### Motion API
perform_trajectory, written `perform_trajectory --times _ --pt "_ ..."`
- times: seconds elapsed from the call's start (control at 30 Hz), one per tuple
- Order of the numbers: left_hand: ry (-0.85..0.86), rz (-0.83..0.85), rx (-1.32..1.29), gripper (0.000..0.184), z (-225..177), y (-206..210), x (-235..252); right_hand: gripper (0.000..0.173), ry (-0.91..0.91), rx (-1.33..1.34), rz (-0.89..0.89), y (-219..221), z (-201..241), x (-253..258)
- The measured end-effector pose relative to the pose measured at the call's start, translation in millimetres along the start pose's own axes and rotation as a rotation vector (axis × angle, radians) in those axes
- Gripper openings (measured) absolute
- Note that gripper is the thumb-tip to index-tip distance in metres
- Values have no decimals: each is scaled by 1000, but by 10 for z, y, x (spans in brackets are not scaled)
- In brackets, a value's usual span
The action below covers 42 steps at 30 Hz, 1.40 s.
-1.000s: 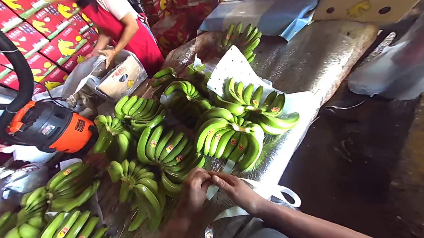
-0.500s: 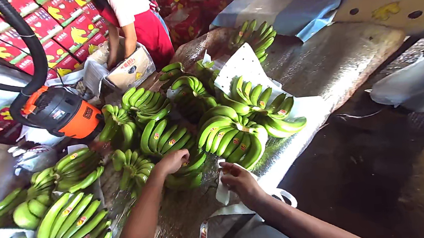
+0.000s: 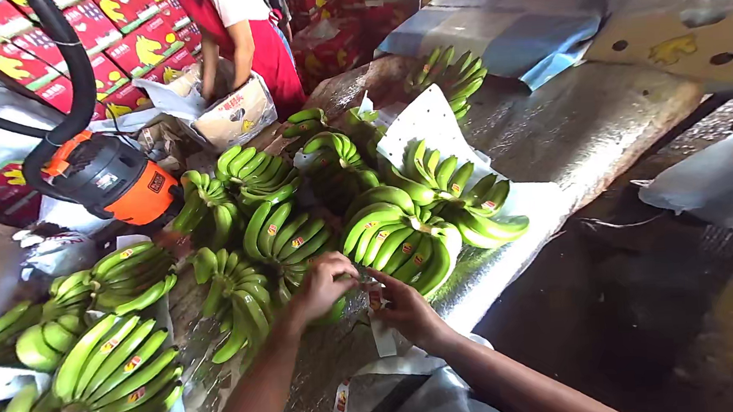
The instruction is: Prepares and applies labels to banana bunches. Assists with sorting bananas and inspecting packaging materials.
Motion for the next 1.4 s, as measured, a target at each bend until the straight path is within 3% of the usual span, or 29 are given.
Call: perform_trajectory --times 0.07,0.17,0.33,0.47,0.77,0.87,0.93,1.0,1.1,1.17,1.27,1.4 --pt "119 -115 10 16 -295 28 -224 74 -28 -108 82 107 49 0" --pt "186 -370 292 7 -462 25 -506 68 -21 -176 205 331 126 -25" --pt "163 -712 548 14 -512 -40 -1015 67 205 137 314 612 111 -29" --pt "148 -933 490 13 -394 -53 -1359 43 336 277 279 798 117 -62" --pt "114 -1131 455 13 -103 -160 -1706 80 366 111 309 1276 210 120" --pt "132 -1194 427 12 58 -183 -1769 84 393 116 256 1462 241 200" --pt "80 -1212 165 11 295 -282 -1833 65 301 101 128 1447 292 330" --pt "-180 -1250 -249 16 820 -519 -1995 33 135 45 16 1369 395 519" --pt "-773 -1168 -557 26 1956 -784 -2263 39 30 -59 5 1369 498 668" --pt "-989 -959 -584 32 2543 -825 -2304 42 38 -148 54 1468 525 684" --pt "-998 -824 -579 35 3074 -756 -2136 35 108 -169 117 1611 515 732" --pt "-1092 -729 -527 39 3243 -792 -1975 29 86 -186 99 1721 557 815"
Point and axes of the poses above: each hand's wrist, its own x-axis towards the middle knuckle, its own y-axis out of the palm, z = x × y, the point moved 9 cm from there along x, towards the middle knuckle, and after that the axes turned 9 degrees about x, right-handed, at the moved point
